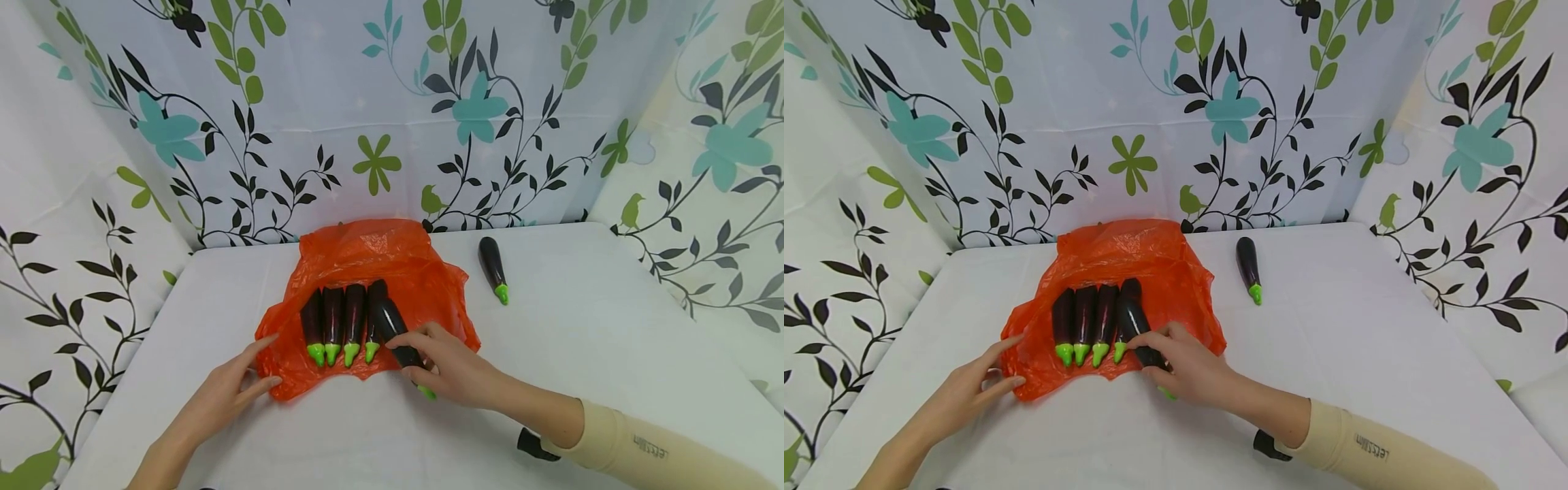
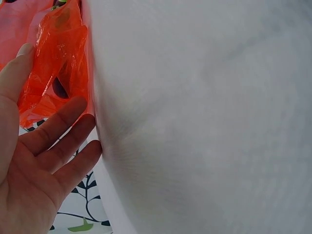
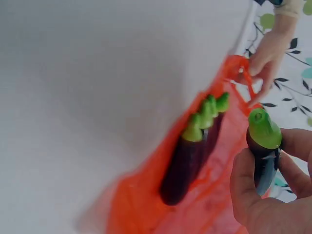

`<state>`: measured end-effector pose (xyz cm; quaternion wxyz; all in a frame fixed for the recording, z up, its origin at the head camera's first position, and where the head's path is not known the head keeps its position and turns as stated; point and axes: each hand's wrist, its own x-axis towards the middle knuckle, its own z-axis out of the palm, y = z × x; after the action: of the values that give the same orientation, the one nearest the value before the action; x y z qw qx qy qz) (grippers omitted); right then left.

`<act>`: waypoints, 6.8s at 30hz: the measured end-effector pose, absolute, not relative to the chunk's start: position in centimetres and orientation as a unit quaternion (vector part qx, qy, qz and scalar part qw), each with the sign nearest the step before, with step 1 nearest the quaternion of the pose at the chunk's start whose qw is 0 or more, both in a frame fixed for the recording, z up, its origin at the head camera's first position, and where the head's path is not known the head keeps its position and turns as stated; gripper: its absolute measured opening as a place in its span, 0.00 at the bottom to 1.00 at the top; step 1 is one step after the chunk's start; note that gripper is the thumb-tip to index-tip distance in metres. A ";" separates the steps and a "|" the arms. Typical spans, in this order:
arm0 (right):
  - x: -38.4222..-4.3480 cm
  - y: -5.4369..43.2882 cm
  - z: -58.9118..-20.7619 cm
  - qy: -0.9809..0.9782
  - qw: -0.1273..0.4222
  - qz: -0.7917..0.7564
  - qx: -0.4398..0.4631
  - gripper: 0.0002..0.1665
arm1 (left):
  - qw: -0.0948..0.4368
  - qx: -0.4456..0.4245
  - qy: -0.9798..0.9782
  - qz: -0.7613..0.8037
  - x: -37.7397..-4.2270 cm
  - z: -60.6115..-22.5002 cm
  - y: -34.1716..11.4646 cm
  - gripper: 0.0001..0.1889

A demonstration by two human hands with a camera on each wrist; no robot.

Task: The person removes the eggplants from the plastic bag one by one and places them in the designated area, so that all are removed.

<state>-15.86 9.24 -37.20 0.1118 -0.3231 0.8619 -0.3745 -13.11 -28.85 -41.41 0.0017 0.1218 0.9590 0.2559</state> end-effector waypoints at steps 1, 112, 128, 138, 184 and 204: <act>-15.6 9.3 -36.8 0.860 0.111 -0.378 -0.325 0.26 | 0.001 0.122 0.959 0.256 -13.1 -41.4 -28.9 0.38; -31.6 24.8 -39.2 0.955 0.089 -0.274 -0.072 0.32 | 0.011 0.111 0.961 0.252 -13.1 -41.3 -28.9 0.38; -28.3 22.6 -35.7 0.937 0.010 -0.336 -0.093 0.33 | 0.003 0.121 0.960 0.251 -13.1 -41.5 -28.9 0.38; -25.3 20.2 -33.0 0.921 -0.028 -0.372 -0.114 0.33 | 0.004 0.120 0.960 0.251 -13.1 -41.4 -28.9 0.38; -17.7 10.6 -34.7 0.864 0.025 -0.398 -0.309 0.30 | 0.005 0.121 0.960 0.254 -13.1 -41.5 -28.9 0.38; -19.5 7.1 -38.5 0.868 0.081 -0.419 -0.254 0.39 | 0.009 0.121 0.959 0.257 -13.1 -41.2 -28.9 0.38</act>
<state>-19.51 7.12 -38.51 0.0814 -0.2544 0.8676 -0.4195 -13.15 -28.89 -41.23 0.0093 0.1208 0.9587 0.2572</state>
